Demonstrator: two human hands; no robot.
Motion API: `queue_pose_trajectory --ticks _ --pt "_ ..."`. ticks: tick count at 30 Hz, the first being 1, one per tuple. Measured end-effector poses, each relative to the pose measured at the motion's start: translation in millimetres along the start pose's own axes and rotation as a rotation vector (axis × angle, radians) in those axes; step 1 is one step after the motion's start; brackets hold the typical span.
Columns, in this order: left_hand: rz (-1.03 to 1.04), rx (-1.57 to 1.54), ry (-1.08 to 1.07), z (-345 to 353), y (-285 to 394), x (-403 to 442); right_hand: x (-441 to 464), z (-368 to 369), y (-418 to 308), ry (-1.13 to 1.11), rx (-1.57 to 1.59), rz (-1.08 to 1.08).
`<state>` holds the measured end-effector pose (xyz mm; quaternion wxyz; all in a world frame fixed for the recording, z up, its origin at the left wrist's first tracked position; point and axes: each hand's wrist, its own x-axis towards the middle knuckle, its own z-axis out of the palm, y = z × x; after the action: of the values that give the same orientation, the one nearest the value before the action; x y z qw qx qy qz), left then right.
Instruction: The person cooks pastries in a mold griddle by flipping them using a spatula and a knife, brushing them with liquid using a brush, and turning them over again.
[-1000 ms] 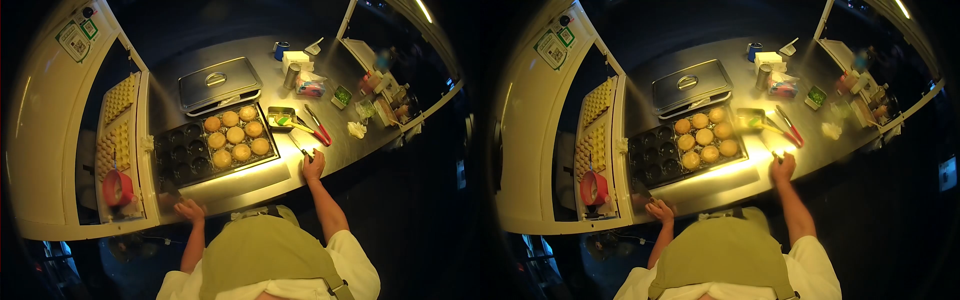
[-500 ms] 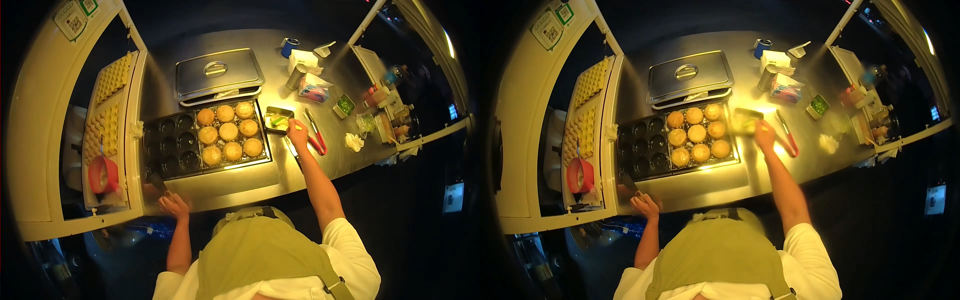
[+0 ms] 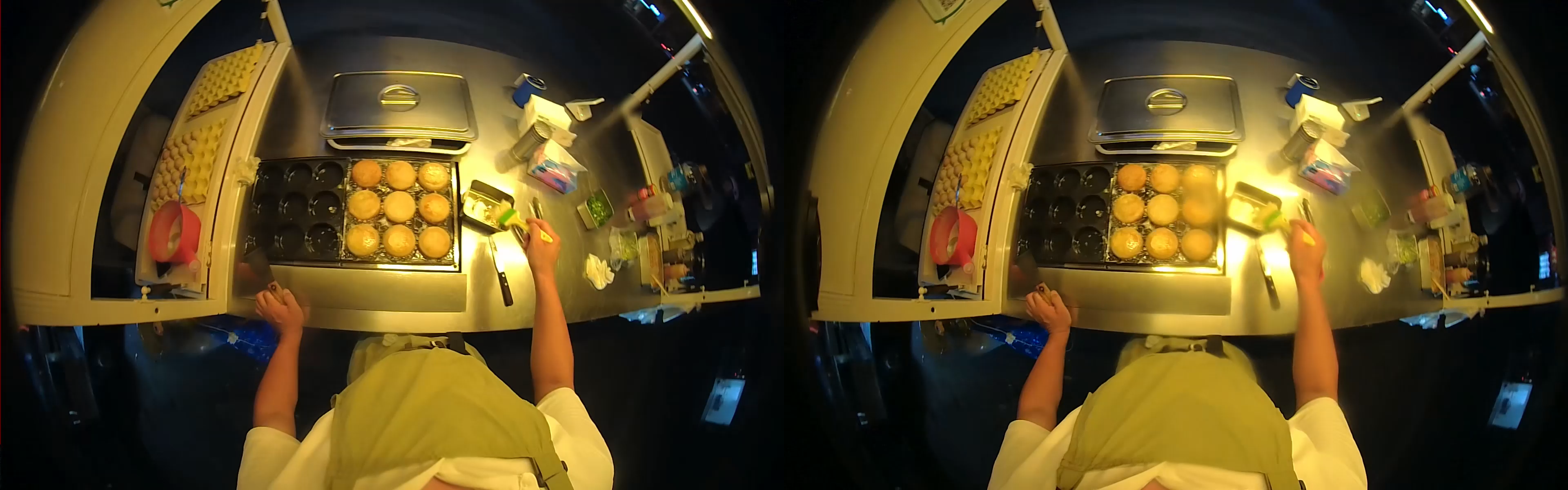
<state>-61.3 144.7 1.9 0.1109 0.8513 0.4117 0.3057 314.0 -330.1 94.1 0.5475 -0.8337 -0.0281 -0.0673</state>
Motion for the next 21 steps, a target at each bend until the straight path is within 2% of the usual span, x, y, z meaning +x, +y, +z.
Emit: queue_pose_trajectory --ticks 3,5,7,9,11,14,15,17,21 --pt "-0.012 0.05 -0.023 0.4 1.7 1.1 -17.9 3.7 -37.1 -0.029 0.14 0.102" --pt "-0.037 0.06 -0.051 1.1 1.6 2.4 -20.8 4.6 -43.1 -0.028 0.102 0.086" --pt "-0.01 0.051 -0.041 0.7 0.5 1.3 -23.1 4.5 -44.3 -0.081 -0.075 -0.087" --pt "-0.01 0.058 -0.044 0.4 0.9 2.5 -25.8 1.1 -40.1 -0.109 -0.164 -0.051" --pt "-0.011 0.065 -0.045 1.3 0.4 3.2 -30.4 0.2 -45.0 -0.098 -0.237 -0.218" --pt "-0.019 0.067 -0.053 2.4 2.9 5.3 -36.0 -2.8 -40.7 -0.062 -0.385 -0.324" --pt "-0.031 0.076 -0.064 2.9 1.4 5.2 -33.1 0.6 -37.9 -0.06 -0.386 -0.328" --pt "-0.031 0.071 -0.102 3.5 -2.8 1.2 -38.3 -2.1 -27.7 -0.031 -0.417 -0.557" --pt "-0.055 0.089 -0.142 4.2 -0.8 2.2 -48.6 -4.3 -37.5 -0.072 -0.292 -0.605"
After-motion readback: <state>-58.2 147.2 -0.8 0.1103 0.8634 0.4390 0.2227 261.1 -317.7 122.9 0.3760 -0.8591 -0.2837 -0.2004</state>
